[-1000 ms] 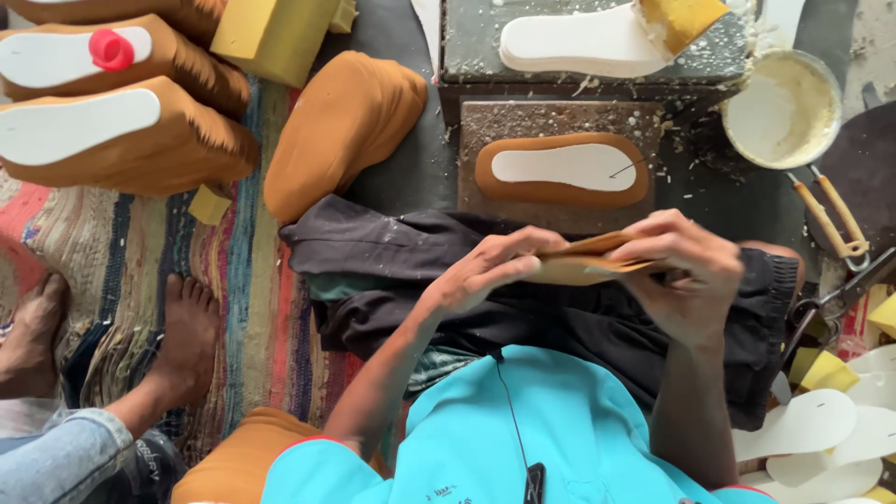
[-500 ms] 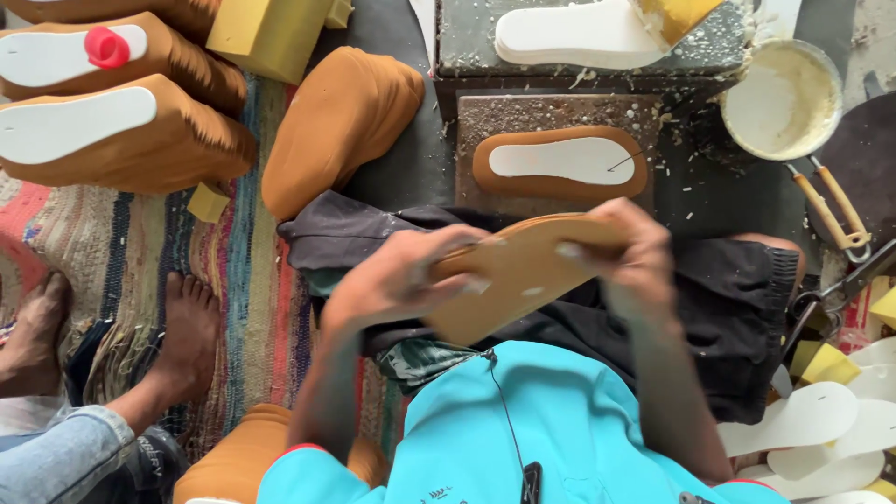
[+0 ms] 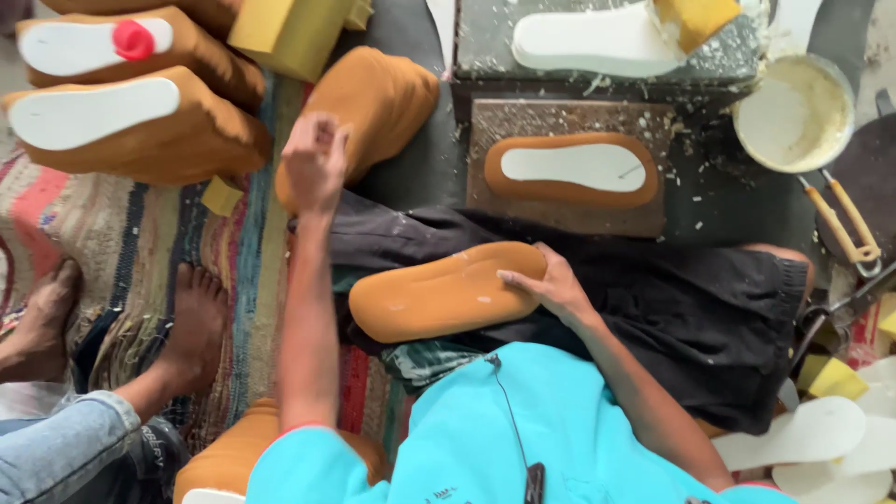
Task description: The person sits on the floor and assembles sandal soles: they spread white paste onto a white insole with a sponge, press the insole onto a brown sole, then set the finished pair onto a stack beside them, repeating the process for additional pairs.
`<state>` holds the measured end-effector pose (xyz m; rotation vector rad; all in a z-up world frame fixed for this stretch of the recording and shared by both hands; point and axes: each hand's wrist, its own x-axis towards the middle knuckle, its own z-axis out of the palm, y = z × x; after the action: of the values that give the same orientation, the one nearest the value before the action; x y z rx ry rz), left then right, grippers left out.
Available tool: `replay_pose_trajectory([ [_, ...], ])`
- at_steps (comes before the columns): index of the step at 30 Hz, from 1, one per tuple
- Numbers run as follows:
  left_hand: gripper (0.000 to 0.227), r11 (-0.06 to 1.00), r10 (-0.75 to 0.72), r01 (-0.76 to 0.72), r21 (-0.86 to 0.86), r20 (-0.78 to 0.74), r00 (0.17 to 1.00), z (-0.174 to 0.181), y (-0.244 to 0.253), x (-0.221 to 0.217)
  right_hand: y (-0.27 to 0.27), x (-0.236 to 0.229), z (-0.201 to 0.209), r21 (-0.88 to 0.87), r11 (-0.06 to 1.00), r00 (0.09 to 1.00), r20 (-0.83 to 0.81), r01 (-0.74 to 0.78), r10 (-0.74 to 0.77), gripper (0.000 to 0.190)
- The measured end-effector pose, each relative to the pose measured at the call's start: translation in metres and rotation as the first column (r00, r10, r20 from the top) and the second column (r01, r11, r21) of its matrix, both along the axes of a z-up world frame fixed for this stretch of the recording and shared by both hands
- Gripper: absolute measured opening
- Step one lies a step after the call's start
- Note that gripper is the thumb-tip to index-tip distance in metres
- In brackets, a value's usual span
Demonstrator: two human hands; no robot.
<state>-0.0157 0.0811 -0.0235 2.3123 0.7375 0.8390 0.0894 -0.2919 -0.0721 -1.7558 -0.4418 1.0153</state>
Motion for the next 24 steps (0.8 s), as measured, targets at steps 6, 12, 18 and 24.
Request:
replay_pose_trajectory([
  [6, 0.045, 0.971, 0.227, -0.201, 0.133, -0.234, 0.945, -0.151, 0.112, 0.058, -0.012, -0.003, 0.007, -0.103, 0.994, 0.998, 0.056, 0.018, -0.012, 0.044],
  [12, 0.052, 0.968, 0.249, -0.244, 0.054, -0.27, 0.93, -0.102, 0.106, 0.077, -0.025, 0.002, -0.02, -0.04, 0.998, 0.996, -0.069, 0.044, -0.047, 0.042],
  [18, 0.062, 0.94, 0.304, -0.339, -0.04, -0.351, 0.886, -0.073, 0.104, 0.061, -0.022, 0.002, -0.02, -0.046, 0.997, 0.99, -0.125, 0.056, -0.061, 0.044],
  [24, 0.072, 0.894, 0.341, -0.43, -0.123, -0.436, 0.833, -0.076, 0.093, 0.05, -0.022, 0.004, -0.023, -0.089, 0.995, 0.99, -0.129, 0.047, -0.058, 0.051],
])
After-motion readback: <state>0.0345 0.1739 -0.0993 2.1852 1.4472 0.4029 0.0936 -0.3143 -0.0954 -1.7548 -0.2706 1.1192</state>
